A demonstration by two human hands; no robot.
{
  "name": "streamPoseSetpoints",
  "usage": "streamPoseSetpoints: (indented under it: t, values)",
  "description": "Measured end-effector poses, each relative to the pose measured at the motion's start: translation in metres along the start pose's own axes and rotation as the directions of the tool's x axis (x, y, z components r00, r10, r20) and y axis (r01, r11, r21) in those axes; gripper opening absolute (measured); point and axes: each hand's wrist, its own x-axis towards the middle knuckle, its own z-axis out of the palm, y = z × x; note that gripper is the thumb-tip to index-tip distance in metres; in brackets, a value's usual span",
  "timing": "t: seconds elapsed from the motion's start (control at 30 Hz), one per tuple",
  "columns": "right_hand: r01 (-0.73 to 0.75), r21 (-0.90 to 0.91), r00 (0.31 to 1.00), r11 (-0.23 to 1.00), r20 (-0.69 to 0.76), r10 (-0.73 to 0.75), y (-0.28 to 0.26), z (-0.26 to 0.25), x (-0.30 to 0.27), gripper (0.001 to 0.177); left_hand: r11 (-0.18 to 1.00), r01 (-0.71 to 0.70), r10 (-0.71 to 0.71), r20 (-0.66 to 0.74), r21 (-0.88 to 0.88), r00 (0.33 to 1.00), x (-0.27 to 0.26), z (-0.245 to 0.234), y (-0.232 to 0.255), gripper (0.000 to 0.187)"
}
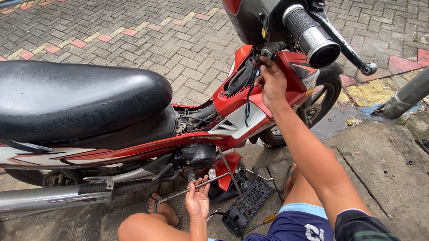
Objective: The person works on a red motorcycle, using a T-handle wrench to tighten bolts on the handlebar area and under the seat. They remove the seat to access the internal components and continue using the wrench on the frame.
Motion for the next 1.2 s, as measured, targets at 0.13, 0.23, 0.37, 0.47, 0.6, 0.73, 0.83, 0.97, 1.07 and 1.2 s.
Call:
streamPoseSetpoints:
  t: [0.13, 0.23, 0.37, 0.47, 0.6, 0.73, 0.83, 0.97, 1.07, 1.2]
  values:
    - [-0.023, -0.055, 1.000, 0.998, -0.002, 0.023, 0.006, 0.026, -0.026, 0.019, 1.000, 0.014, -0.014, 0.008, 0.014, 1.000, -0.001, 0.000, -0.002, 0.016]
    - [-0.013, -0.137, 0.991, 0.990, 0.127, 0.030, -0.005, 0.051, -0.067, 0.017, 1.000, 0.000, 0.000, 0.007, 0.007, 1.000, 0.000, 0.003, -0.001, 0.016]
    - [0.467, -0.406, 0.809, 0.786, 0.555, -0.194, -0.057, 0.068, -0.118, 0.022, 1.000, -0.018, 0.018, -0.004, 0.017, 1.000, -0.002, 0.000, 0.003, 0.017]
    - [0.852, -0.295, 0.475, 0.432, 0.781, -0.404, -0.117, 0.077, -0.141, 0.019, 1.000, -0.020, 0.020, -0.001, 0.022, 1.000, -0.001, 0.000, 0.004, 0.017]
    - [0.966, -0.249, 0.183, -0.071, 0.850, -0.494, -0.205, 0.085, -0.171, 0.013, 1.000, -0.004, 0.004, 0.012, 0.020, 1.000, 0.006, -0.006, -0.001, 0.016]
    - [0.962, -0.268, 0.196, -0.056, 0.816, -0.543, -0.255, 0.079, -0.174, 0.014, 1.000, 0.021, -0.022, 0.047, 0.016, 0.999, 0.010, -0.007, -0.008, 0.019]
    - [0.906, -0.404, 0.269, -0.127, 0.780, -0.565, -0.279, 0.070, -0.164, 0.020, 0.999, 0.027, -0.029, 0.068, 0.027, 0.997, 0.010, -0.003, -0.010, 0.019]
    - [0.904, -0.424, 0.331, -0.056, 0.776, -0.538, -0.294, 0.059, -0.133, 0.029, 0.998, 0.023, -0.025, 0.056, 0.053, 0.998, 0.007, 0.005, -0.011, 0.018]
    - [0.880, -0.463, 0.443, 0.106, 0.720, -0.534, -0.292, 0.046, -0.100, 0.036, 0.998, 0.023, -0.026, 0.053, 0.061, 0.998, 0.006, 0.006, -0.010, 0.018]
    - [0.861, -0.478, 0.487, 0.175, 0.675, -0.554, -0.286, 0.034, -0.070, 0.030, 0.997, 0.022, -0.024, 0.029, 0.079, 0.999, 0.006, 0.007, -0.008, 0.018]
